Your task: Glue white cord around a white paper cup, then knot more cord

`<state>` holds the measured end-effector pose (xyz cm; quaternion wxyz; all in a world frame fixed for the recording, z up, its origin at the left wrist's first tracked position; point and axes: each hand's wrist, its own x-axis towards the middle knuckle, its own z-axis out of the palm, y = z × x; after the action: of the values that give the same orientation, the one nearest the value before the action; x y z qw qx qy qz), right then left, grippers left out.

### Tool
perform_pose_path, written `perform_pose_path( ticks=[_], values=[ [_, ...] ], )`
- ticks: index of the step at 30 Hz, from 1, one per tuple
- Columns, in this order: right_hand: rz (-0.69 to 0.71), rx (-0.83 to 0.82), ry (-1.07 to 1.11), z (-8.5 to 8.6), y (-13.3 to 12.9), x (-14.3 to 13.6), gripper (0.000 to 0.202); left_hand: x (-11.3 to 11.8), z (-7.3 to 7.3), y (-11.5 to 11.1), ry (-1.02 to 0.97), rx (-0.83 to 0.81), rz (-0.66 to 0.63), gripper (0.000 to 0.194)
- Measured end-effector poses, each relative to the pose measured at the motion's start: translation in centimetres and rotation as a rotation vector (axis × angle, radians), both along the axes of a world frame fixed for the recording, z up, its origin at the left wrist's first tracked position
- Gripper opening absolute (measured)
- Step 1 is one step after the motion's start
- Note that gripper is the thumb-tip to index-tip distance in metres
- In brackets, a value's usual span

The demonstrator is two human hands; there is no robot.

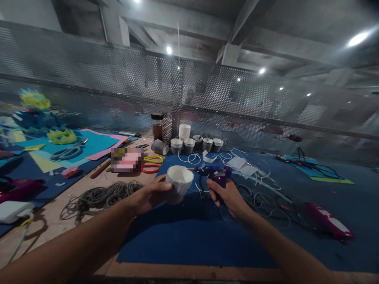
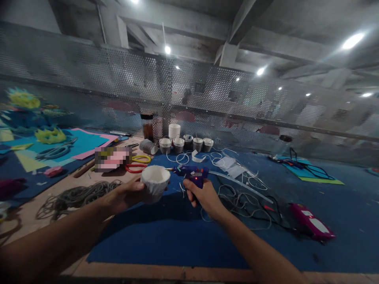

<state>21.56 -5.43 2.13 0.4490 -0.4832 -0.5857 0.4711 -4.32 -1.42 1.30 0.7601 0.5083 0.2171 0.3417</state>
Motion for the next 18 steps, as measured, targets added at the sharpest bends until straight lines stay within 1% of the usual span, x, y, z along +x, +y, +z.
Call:
perform_pose_path(
  ticks=[12,18],
  values=[
    [0.022,0.009,-0.03,0.22,-0.19,-0.09,0.049,0.13,0.34,-0.15,-0.011,0.028,0.038,0.055],
    [0.014,-0.002,-0.012,-0.26,-0.07,-0.08,0.049,0.11,0.37,-0.03,-0.032,0.039,0.028,0.055]
  ],
)
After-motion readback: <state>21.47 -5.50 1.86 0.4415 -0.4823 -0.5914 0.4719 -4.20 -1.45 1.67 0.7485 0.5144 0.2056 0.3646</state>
